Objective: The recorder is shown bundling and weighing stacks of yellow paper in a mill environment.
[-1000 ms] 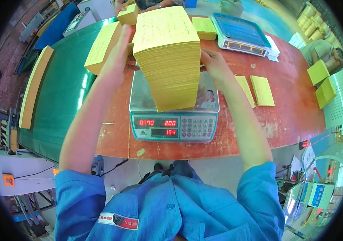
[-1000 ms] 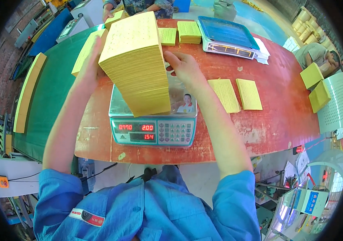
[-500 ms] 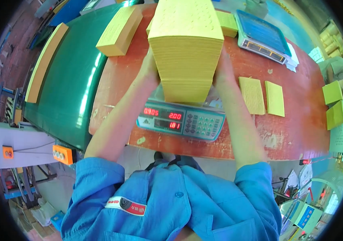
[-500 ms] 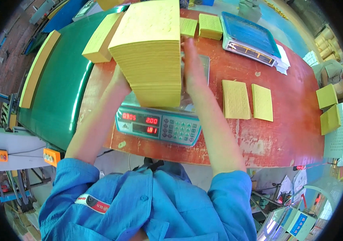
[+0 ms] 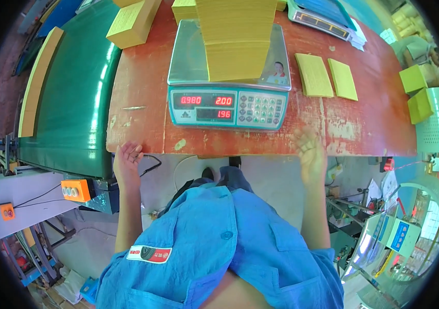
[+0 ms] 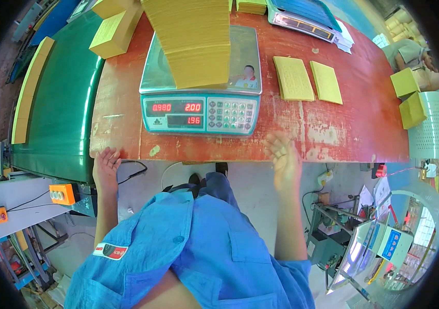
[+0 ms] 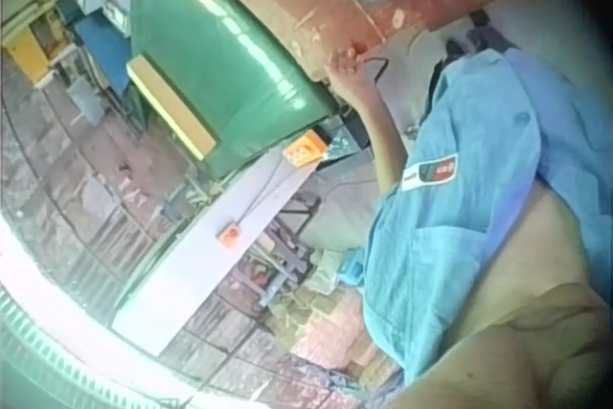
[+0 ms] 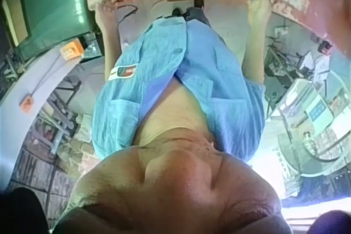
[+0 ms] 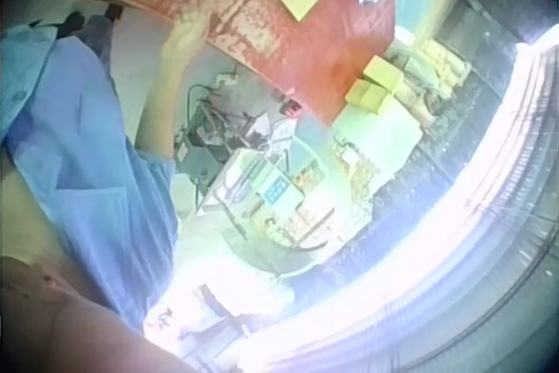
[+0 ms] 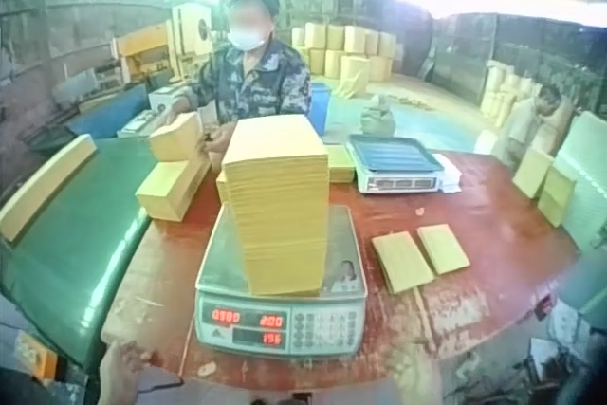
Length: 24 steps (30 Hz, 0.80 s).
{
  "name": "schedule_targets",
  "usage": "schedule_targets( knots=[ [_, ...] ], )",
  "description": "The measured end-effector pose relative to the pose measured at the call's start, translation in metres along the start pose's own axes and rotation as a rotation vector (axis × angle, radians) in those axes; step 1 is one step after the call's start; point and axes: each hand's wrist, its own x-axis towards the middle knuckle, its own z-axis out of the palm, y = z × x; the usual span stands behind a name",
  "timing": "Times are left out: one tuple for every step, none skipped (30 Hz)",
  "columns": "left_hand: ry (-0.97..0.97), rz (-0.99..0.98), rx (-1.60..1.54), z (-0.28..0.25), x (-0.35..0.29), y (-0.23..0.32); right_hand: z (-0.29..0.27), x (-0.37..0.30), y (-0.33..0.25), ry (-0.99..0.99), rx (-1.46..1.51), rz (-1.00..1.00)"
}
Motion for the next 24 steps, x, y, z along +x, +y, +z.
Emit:
schedule_targets(
  knots=[
    [-0.053,0.013,-0.012,-0.002,0.0,-0.002,0.004,-0.01,0.009,0.018,0.048,0.02],
    [-0.106,0.028,-0.023,-0.003,0.001,-0.002,0.012,-0.02,0.016,0.019,0.043,0.011],
    [-0.115,0.029,-0.03,-0.001,0.003,-0.002,0.02,-0.027,0.023,0.018,0.094,-0.002],
    [-0.156,0.041,-0.032,0.003,0.006,0.002,0.028,-0.035,0.029,0.016,0.146,-0.014],
    [-0.197,0.052,-0.033,0.006,0.007,0.004,0.036,-0.041,0.032,0.017,0.145,-0.024],
    [-0.207,0.057,-0.033,0.007,0.01,0.007,0.045,-0.048,0.036,-0.003,0.155,-0.046],
    [-0.243,0.063,-0.03,0.009,0.013,0.008,0.05,-0.053,0.038,-0.023,0.164,-0.067],
    [-0.278,0.068,-0.026,0.01,0.014,0.01,0.052,-0.058,0.039,-0.02,0.168,-0.076],
    [-0.289,0.072,-0.023,0.011,0.013,0.011,0.053,-0.062,0.041,-0.008,0.155,-0.077],
    [-0.309,0.071,-0.019,0.012,0.012,0.012,0.055,-0.066,0.042,0.004,0.142,-0.077],
    [-0.329,0.07,-0.016,0.012,0.012,0.013,0.054,-0.069,0.044,0.008,0.146,-0.084],
    [-0.337,0.072,-0.019,0.014,0.012,0.013,0.05,-0.07,0.045,0.025,0.164,-0.069],
    [-0.332,0.053,0.001,0.015,0.011,0.013,0.046,-0.07,0.045,0.042,0.18,-0.053],
    [-0.326,0.033,0.02,0.017,0.01,0.012,0.042,-0.071,0.045,0.043,0.178,-0.059],
    [-0.331,0.033,0.018,0.019,0.01,0.012,0.037,-0.073,0.046,0.054,0.183,-0.052],
    [-0.335,0.025,0.015,0.021,0.009,0.011,0.033,-0.073,0.046,0.065,0.188,-0.046],
    [-0.341,0.016,0.012,0.025,0.008,0.01,0.031,-0.07,0.045,0.068,0.184,-0.052],
    [-0.354,0.011,0.011,0.03,0.006,0.009,0.027,-0.067,0.044,0.06,0.197,-0.068],
    [-0.38,0.025,0.002,0.036,0.003,0.01,0.023,-0.066,0.042,0.054,0.209,-0.086],
    [-0.409,0.04,-0.008,0.043,-0.001,0.01,0.025,-0.066,0.042,0.069,0.206,-0.1],
    [-0.445,0.03,-0.018,0.054,-0.005,0.009,0.029,-0.063,0.041,0.076,0.237,-0.054],
    [-0.488,0.022,0.049,0.06,-0.011,0.007,0.03,-0.058,0.041,0.085,0.269,-0.009],
    [-0.525,0.022,0.118,0.072,-0.017,0.009,0.029,-0.052,0.038,0.106,0.265,-0.037],
    [-0.556,0.016,0.111,0.092,-0.027,0.01,0.027,-0.047,0.037,0.049,0.286,-0.033]
  ],
)
